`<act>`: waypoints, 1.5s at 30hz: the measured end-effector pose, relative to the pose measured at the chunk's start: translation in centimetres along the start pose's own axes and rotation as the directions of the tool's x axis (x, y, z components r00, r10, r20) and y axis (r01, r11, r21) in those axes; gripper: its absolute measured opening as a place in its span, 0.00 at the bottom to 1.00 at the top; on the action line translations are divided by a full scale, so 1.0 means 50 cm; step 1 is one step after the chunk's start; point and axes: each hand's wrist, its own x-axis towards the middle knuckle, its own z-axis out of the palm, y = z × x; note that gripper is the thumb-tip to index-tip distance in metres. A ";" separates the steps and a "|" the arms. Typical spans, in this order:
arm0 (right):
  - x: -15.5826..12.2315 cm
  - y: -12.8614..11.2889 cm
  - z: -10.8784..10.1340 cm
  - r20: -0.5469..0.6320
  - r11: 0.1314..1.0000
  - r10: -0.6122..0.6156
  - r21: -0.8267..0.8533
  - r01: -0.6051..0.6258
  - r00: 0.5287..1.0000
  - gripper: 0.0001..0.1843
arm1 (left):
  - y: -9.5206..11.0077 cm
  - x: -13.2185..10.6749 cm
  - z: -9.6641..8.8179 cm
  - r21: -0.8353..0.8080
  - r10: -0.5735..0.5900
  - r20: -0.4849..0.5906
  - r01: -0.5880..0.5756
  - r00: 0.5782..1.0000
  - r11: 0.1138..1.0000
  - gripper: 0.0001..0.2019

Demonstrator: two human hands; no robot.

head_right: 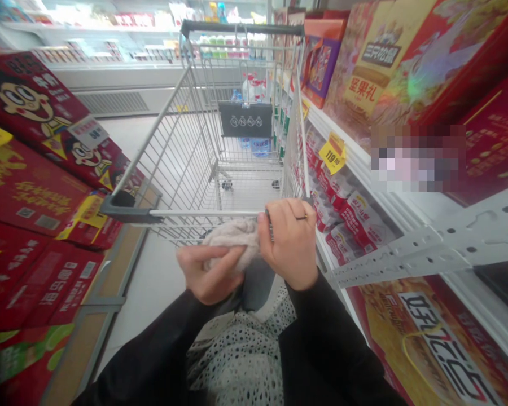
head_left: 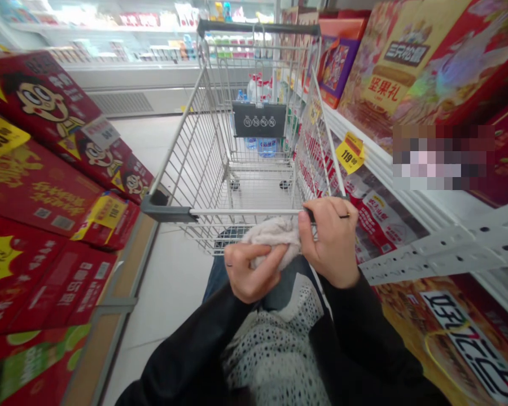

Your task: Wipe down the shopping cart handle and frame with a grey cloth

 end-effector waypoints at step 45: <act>0.021 -0.089 0.066 0.066 0.992 -0.125 0.001 0.125 0.990 0.12 | -0.070 -0.109 0.056 0.052 0.112 0.137 -0.120 0.984 0.991 0.11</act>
